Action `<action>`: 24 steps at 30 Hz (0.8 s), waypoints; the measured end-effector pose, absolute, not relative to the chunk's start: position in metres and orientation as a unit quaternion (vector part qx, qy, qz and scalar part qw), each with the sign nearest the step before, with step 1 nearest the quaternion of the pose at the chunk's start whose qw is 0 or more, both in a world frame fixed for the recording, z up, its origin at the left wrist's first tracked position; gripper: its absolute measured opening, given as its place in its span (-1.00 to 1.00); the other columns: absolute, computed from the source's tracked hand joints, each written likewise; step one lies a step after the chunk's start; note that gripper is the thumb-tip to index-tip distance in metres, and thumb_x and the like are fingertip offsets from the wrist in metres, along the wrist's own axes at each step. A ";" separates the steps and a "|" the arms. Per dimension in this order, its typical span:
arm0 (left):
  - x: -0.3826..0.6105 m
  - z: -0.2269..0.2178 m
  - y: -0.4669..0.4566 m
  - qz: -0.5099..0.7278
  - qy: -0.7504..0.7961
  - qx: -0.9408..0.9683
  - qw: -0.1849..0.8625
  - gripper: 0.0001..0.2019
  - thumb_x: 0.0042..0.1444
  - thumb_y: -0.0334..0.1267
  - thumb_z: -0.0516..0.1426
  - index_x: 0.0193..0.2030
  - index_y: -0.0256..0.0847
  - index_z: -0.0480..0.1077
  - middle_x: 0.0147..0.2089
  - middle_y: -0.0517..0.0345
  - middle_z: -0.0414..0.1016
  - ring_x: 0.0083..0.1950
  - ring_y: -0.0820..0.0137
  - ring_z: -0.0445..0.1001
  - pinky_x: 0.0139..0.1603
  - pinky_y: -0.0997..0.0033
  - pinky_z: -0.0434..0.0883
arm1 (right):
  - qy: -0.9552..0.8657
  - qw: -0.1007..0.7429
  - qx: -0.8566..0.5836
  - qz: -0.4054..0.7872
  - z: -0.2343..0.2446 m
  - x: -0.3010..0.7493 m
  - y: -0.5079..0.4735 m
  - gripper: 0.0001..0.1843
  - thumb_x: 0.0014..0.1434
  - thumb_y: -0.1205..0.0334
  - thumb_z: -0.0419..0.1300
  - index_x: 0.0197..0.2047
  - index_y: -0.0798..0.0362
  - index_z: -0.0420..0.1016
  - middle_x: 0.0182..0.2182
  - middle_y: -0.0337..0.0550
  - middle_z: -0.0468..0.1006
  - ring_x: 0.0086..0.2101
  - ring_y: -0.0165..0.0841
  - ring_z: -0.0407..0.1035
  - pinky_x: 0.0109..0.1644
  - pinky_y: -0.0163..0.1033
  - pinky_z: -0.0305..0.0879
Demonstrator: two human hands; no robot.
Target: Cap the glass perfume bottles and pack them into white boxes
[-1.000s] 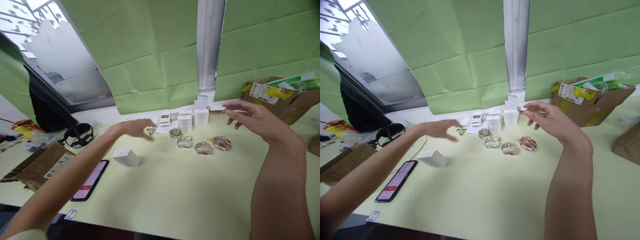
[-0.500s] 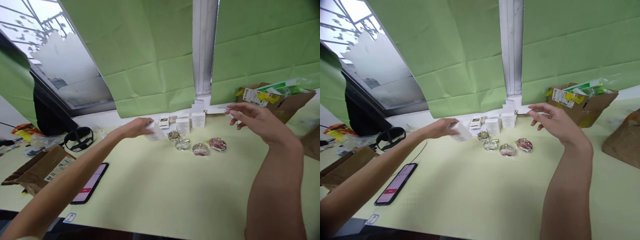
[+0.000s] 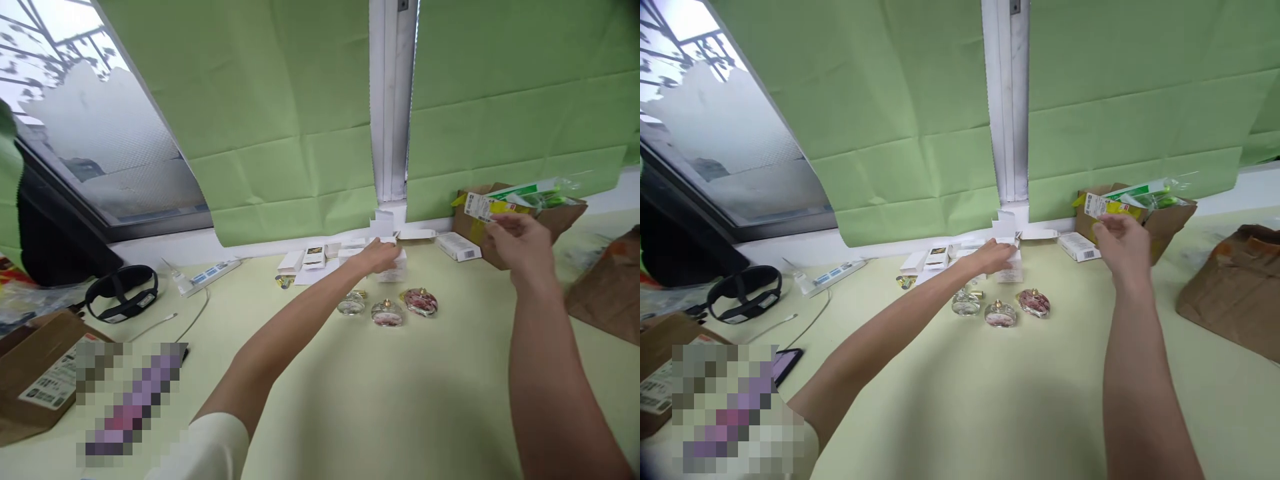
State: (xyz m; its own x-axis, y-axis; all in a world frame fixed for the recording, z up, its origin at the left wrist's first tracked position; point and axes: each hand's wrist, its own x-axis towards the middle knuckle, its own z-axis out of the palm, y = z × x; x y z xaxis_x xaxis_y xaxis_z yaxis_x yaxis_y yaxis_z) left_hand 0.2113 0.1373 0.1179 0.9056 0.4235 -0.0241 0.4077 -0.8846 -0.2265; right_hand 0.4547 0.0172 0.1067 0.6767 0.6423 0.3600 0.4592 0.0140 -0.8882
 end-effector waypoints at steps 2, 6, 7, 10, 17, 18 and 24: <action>0.210 0.110 0.139 0.031 -0.213 -0.970 0.111 -0.78 0.23 -0.25 0.10 -0.03 -0.28 0.32 0.00 -0.15 0.48 0.02 0.14 0.47 0.03 0.17 0.23 | -0.412 0.540 -0.730 0.082 0.094 0.472 0.037 -0.73 -0.06 0.09 0.28 -0.29 -0.03 0.38 -0.21 0.01 0.51 -0.22 -0.14 0.36 -0.16 -0.05 0.26; 0.207 0.105 0.138 0.007 -0.220 -0.967 0.127 -0.76 0.25 -0.31 0.04 0.03 -0.31 0.31 0.03 -0.20 0.45 0.05 0.12 0.43 0.07 0.11 0.18 | -0.448 0.454 -0.765 0.089 0.068 0.484 0.063 -0.57 -0.30 0.20 0.40 -0.48 -0.07 0.17 -0.26 0.07 0.45 -0.06 0.05 0.23 -0.05 0.08 0.10; 0.206 0.105 0.137 0.002 -0.222 -0.966 0.134 -0.74 0.24 -0.35 0.03 0.05 -0.31 0.30 0.06 -0.22 0.42 0.08 0.11 0.40 0.07 0.10 0.17 | -0.456 0.438 -0.769 0.092 0.063 0.485 0.068 -0.52 -0.33 0.20 0.42 -0.49 -0.08 0.13 -0.23 0.11 0.44 -0.03 0.07 0.20 -0.04 0.09 0.07; 0.199 0.108 0.129 -0.031 -0.216 -0.962 0.164 -0.68 0.23 -0.43 -0.01 0.11 -0.29 0.29 0.15 -0.22 0.36 0.17 0.10 0.31 0.09 0.09 0.14 | -0.468 0.402 -0.780 0.105 0.050 0.483 0.081 -0.37 -0.39 0.13 0.46 -0.51 -0.10 0.00 -0.17 0.21 0.41 0.03 0.13 0.13 -0.04 0.12 0.01; 0.140 0.125 0.083 -0.165 -0.209 -0.955 0.132 -0.67 0.33 -0.27 -0.09 0.19 -0.22 0.22 0.12 -0.10 0.38 0.11 0.20 0.33 0.15 0.12 0.13 | -0.444 0.369 -0.809 0.110 0.041 0.476 0.104 -0.34 -0.43 0.02 0.49 -0.49 -0.09 0.04 0.06 0.51 0.30 0.19 0.29 -0.09 0.02 0.23 -0.17; 0.128 0.126 0.076 -0.177 -0.214 -0.954 0.116 -0.68 0.34 -0.26 -0.09 0.19 -0.20 0.22 0.12 -0.08 0.38 0.12 0.21 0.33 0.16 0.13 0.13 | -0.435 0.369 -0.814 0.109 0.041 0.474 0.104 -0.39 -0.43 0.05 0.50 -0.48 -0.07 0.12 0.09 0.57 0.26 0.20 0.31 -0.11 0.02 0.23 -0.17; 0.056 0.104 0.039 -0.262 -0.290 -0.920 -0.020 -0.70 0.35 -0.21 -0.08 0.18 -0.12 0.21 0.06 -0.02 0.41 0.14 0.25 0.33 0.17 0.18 0.18 | -0.394 0.427 -0.807 0.106 0.063 0.477 0.077 -0.53 -0.29 0.05 0.46 -0.35 0.04 0.39 0.00 0.58 0.35 0.07 0.30 0.17 -0.07 0.24 0.00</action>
State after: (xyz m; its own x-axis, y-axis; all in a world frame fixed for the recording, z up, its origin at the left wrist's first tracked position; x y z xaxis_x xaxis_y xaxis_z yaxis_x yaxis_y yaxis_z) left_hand 0.0564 0.0390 0.1043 0.6944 0.5447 0.4703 0.5241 -0.8306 0.1882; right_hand 0.4768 0.0771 0.0630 0.6674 0.7262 0.1651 0.5447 -0.3248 -0.7732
